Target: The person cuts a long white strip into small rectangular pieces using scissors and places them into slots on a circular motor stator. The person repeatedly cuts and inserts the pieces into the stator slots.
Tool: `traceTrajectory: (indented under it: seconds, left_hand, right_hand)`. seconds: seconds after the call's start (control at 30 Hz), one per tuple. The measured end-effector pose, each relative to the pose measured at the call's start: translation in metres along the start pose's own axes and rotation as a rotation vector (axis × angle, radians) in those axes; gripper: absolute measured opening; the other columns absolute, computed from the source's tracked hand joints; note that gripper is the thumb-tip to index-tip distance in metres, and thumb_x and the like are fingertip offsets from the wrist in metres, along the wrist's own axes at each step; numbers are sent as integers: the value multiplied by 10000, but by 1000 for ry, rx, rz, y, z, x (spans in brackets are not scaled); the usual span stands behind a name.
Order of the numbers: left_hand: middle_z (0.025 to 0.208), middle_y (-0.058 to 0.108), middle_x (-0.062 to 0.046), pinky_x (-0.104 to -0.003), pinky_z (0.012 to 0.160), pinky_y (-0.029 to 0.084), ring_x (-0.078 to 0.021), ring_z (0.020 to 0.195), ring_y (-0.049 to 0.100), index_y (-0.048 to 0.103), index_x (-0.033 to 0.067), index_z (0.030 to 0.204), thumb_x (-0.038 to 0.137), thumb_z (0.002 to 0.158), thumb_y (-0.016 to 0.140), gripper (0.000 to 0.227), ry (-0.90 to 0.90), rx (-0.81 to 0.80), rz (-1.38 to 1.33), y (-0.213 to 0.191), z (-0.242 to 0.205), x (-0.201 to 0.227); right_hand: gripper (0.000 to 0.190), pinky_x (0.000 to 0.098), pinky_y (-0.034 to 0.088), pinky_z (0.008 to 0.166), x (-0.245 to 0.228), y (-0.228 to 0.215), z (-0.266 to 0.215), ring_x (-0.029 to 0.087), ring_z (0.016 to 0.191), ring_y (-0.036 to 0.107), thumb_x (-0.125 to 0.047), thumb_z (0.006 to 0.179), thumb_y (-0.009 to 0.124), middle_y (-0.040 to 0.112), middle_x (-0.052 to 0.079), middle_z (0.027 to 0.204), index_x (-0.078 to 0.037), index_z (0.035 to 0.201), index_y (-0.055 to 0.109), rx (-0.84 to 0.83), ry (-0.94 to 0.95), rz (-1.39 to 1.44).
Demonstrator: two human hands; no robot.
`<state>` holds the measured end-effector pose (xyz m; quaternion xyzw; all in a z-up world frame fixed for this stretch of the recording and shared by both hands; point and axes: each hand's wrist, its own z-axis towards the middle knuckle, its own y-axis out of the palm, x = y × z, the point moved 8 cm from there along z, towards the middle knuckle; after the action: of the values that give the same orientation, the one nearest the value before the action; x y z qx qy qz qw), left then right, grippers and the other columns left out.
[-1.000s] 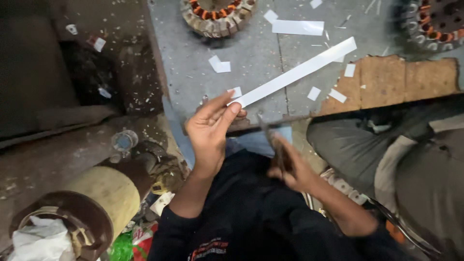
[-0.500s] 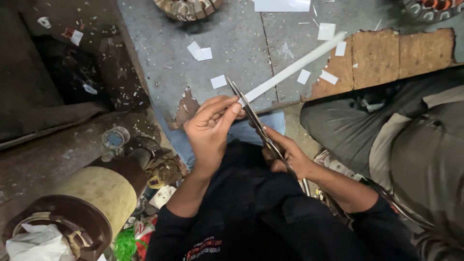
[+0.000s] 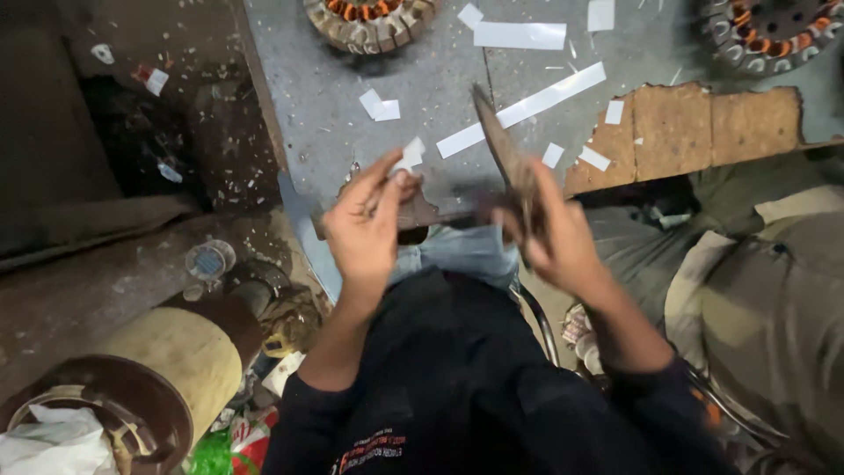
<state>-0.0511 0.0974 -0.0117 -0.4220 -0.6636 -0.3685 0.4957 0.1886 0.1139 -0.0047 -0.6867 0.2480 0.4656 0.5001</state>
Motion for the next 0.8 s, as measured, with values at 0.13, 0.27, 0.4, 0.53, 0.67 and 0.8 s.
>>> traceTrajectory:
  seconds: [0.13, 0.27, 0.4, 0.53, 0.67, 0.8]
  left_hand:
    - [1336, 614, -135, -329, 954, 647, -223, 1069, 751, 658, -67, 1283, 3, 1059, 597, 243, 181, 41, -62, -12, -4, 18]
    - [1180, 684, -206, -337, 890, 672, -246, 977, 762, 701, -84, 1230, -60, 1026, 656, 210, 73, -26, -212, -14, -18, 11]
    - [1234, 642, -129, -277, 834, 623, -191, 994, 692, 741, -58, 1064, -91, 901, 695, 172, 211, -148, -4, 2, -33, 26]
    - [971, 740, -90, -249, 797, 587, -156, 886, 717, 766, -33, 1036, -78, 912, 738, 135, 314, -123, 216, 16, -31, 40]
    - [940, 747, -77, -258, 811, 595, -144, 865, 714, 724, -24, 1101, -74, 921, 715, 187, -23, -44, -214, 18, -19, 7]
    - [1055, 730, -103, -284, 876, 613, -159, 938, 721, 701, -75, 1161, -72, 975, 702, 186, -57, -103, -458, 30, -21, -3]
  right_hand:
    - [719, 405, 515, 632, -38, -15, 65, 348, 723, 695, -100, 947, 762, 731, 196, 972, -154, 1573, 412, 103, -140, -296]
    - [716, 433, 500, 629, -53, -14, 96, 351, 675, 672, -193, 896, 889, 722, 177, 836, -221, 1514, 529, 34, -58, -384]
    - [694, 334, 615, 842, -75, -18, 94, 222, 1012, 783, -34, 902, 815, 766, 129, 1135, -164, 1508, 503, -5, -248, -23]
    - [643, 316, 597, 763, -68, -17, 56, 203, 896, 740, 37, 851, 817, 748, 162, 1184, -141, 1416, 566, 48, -193, -123]
    - [593, 338, 657, 853, -62, -12, 5, 277, 1015, 752, 33, 999, 778, 650, 194, 1221, -68, 1463, 422, 365, -372, 85]
    - [515, 282, 577, 778, -33, 16, -1, 161, 903, 737, 20, 1008, 743, 721, 163, 1157, -91, 1357, 380, 439, -286, 561]
